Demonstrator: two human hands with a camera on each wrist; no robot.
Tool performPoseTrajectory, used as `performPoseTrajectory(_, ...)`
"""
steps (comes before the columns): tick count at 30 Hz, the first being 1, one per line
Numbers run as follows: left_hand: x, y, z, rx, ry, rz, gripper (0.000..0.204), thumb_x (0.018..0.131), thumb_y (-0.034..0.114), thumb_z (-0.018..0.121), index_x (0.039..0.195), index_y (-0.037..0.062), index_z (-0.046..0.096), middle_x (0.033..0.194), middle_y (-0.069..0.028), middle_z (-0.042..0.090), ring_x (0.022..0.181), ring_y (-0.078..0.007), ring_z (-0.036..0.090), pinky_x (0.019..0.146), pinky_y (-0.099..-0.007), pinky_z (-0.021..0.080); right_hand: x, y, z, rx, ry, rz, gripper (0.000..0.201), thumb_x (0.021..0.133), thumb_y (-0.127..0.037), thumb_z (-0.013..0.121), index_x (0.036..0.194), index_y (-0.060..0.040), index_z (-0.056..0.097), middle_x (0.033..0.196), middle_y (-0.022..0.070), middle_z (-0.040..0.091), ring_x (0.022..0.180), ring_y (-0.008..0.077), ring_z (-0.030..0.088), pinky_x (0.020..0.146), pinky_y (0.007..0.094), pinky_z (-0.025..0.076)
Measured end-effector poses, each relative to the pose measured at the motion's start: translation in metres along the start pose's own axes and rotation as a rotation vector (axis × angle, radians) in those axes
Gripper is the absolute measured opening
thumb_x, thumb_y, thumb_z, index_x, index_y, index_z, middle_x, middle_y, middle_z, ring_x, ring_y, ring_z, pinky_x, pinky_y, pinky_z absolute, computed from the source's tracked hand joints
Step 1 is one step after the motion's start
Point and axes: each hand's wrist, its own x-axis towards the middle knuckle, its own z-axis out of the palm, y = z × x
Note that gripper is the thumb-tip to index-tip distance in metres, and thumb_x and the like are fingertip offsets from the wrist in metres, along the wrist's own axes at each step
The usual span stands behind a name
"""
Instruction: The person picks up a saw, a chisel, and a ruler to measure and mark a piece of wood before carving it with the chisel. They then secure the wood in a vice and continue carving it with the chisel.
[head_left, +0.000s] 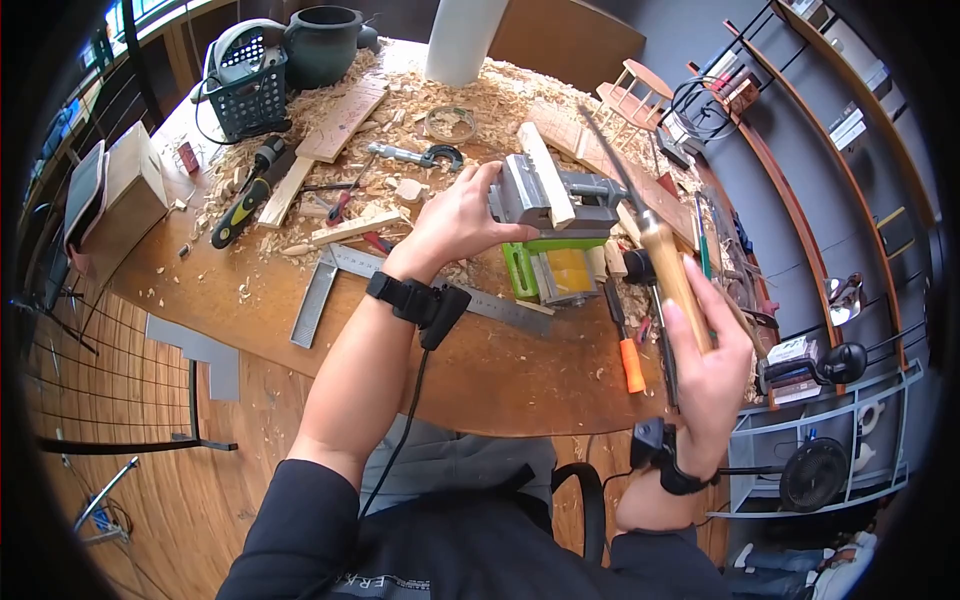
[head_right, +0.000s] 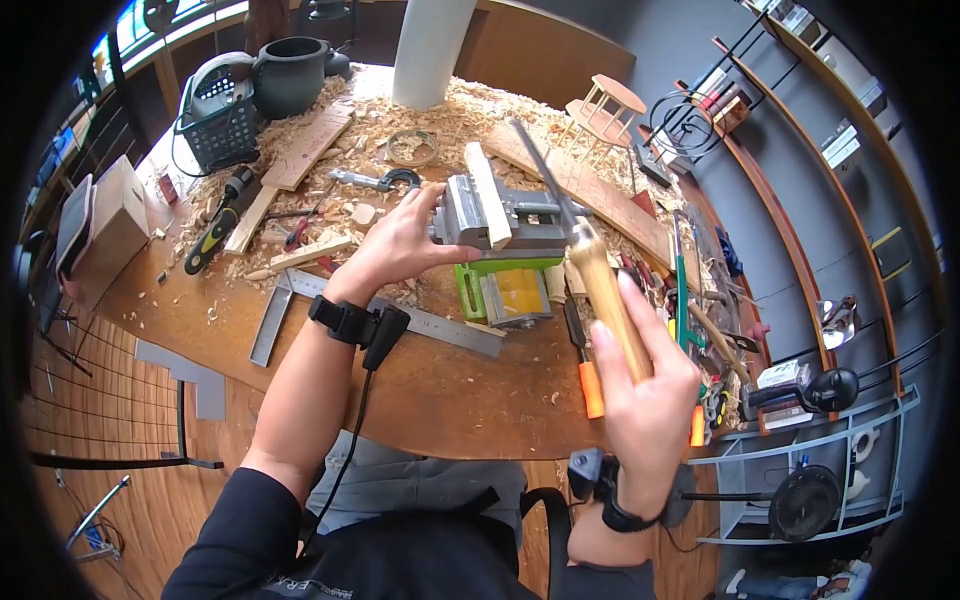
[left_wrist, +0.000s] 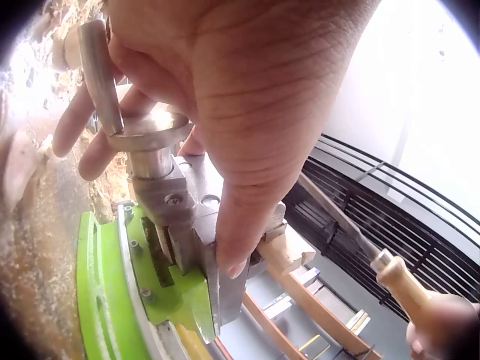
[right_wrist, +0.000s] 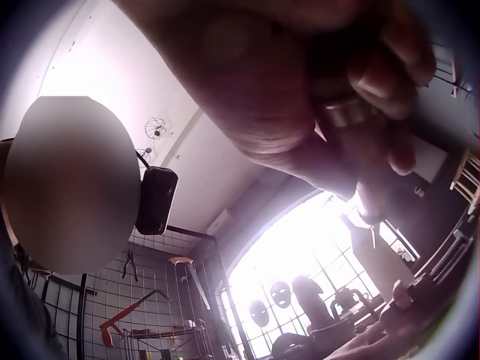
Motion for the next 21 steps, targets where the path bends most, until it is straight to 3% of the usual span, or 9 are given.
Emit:
performPoseTrajectory(6, 0.0, -0.002, 0.003, 0.013, 0.038, -0.012, 0.097, 0.066, 0.053, 0.08, 0.14, 0.004, 0.042, 0.134, -0.0176, 0.052, 0.121, -0.0311, 0.055, 0.101, -0.0416, 0.046, -0.026, 0.003, -0.015, 0.033, -0.114, 0.103, 0.04, 0.085, -0.006, 0.069, 0.123, 0.0037, 0.062, 0.11, 0.0197, 0.069, 0.092, 0.0197, 0.067, 0.083, 0.0309, 0.051)
performPoseTrajectory(12, 0.001, -0.003, 0.002, -0.013, 0.021, -0.003, 0.098, 0.067, 0.052, 0.081, 0.139, -0.0018, 0.041, 0.134, -0.0224, 0.05, 0.127, -0.0335, 0.05, 0.106, -0.0416, 0.041, -0.021, 0.008, -0.002, -0.046, -0.117, 0.01, 0.04, 0.084, -0.008, 0.07, 0.122, -0.0006, 0.064, 0.101, 0.0213, 0.07, 0.084, 0.0268, 0.069, 0.076, 0.0321, 0.052)
performPoseTrajectory(18, 0.001, -0.003, 0.002, -0.01, 0.038, 0.018, 0.097, 0.067, 0.052, 0.081, 0.138, -0.0021, 0.042, 0.133, -0.0232, 0.051, 0.127, -0.0345, 0.05, 0.106, -0.0418, 0.041, -0.019, 0.003, -0.001, -0.022, -0.211, 0.043, 0.04, 0.084, -0.011, 0.071, 0.122, -0.0013, 0.064, 0.087, 0.0209, 0.068, 0.07, 0.026, 0.066, 0.066, 0.0357, 0.05)
performPoseTrajectory(21, 0.0, -0.001, 0.002, -0.01, 0.016, 0.005, 0.096, 0.068, 0.053, 0.081, 0.137, -0.0018, 0.042, 0.132, -0.0233, 0.051, 0.126, -0.0349, 0.05, 0.105, -0.0422, 0.042, -0.022, 0.001, 0.0, -0.019, -0.172, 0.047, 0.041, 0.083, -0.009, 0.072, 0.122, -0.0013, 0.064, 0.087, 0.0193, 0.068, 0.072, 0.0247, 0.066, 0.067, 0.0343, 0.05)
